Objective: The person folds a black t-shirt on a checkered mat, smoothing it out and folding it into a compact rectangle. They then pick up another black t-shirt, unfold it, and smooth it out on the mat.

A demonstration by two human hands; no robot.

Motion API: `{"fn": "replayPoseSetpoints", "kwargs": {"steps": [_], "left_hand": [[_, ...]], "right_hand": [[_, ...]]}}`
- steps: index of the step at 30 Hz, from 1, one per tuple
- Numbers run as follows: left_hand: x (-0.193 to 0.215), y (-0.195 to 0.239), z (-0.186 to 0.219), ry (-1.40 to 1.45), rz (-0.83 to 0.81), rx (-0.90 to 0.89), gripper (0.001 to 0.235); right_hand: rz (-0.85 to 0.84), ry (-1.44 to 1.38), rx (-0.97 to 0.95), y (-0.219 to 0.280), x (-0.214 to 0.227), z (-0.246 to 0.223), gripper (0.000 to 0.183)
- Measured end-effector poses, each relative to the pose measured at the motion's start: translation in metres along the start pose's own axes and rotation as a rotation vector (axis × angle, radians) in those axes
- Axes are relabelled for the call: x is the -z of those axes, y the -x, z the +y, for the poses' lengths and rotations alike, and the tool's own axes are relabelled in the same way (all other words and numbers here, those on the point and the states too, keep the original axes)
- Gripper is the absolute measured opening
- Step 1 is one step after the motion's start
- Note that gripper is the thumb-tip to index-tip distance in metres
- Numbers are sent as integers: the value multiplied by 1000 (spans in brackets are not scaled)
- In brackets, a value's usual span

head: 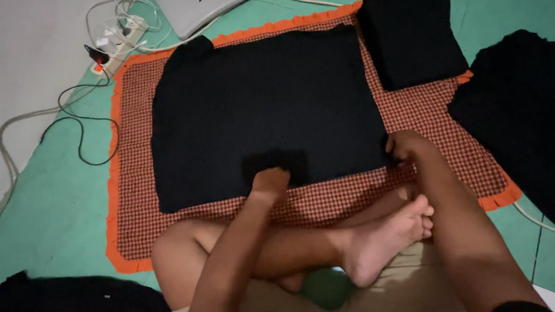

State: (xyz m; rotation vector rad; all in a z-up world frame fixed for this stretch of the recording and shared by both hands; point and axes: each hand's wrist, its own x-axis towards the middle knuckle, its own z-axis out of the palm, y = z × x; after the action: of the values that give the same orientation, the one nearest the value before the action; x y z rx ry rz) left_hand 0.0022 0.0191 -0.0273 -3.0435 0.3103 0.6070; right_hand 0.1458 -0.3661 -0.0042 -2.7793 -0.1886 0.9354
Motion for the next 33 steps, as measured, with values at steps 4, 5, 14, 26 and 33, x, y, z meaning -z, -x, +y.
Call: {"fn": "replayPoseSetpoints", "kwargs": {"steps": [4, 5, 14, 26, 33], "left_hand": [[79, 62, -16, 297, -138, 121, 24], [93, 67, -30, 272, -335, 9, 26], [38, 88, -228, 432, 145, 738, 45], [-21, 114, -288, 621, 132, 1205, 49], [-75, 93, -327, 438, -10, 1077, 50]], "right_hand": [[-1, 28, 11, 18, 4, -10, 40], [8, -135, -26, 18, 2, -7, 39], [192, -24, -79, -58, -2, 12, 70], [442, -247, -106, -58, -11, -12, 49], [543, -169, -187, -96, -22, 22, 36]]}}
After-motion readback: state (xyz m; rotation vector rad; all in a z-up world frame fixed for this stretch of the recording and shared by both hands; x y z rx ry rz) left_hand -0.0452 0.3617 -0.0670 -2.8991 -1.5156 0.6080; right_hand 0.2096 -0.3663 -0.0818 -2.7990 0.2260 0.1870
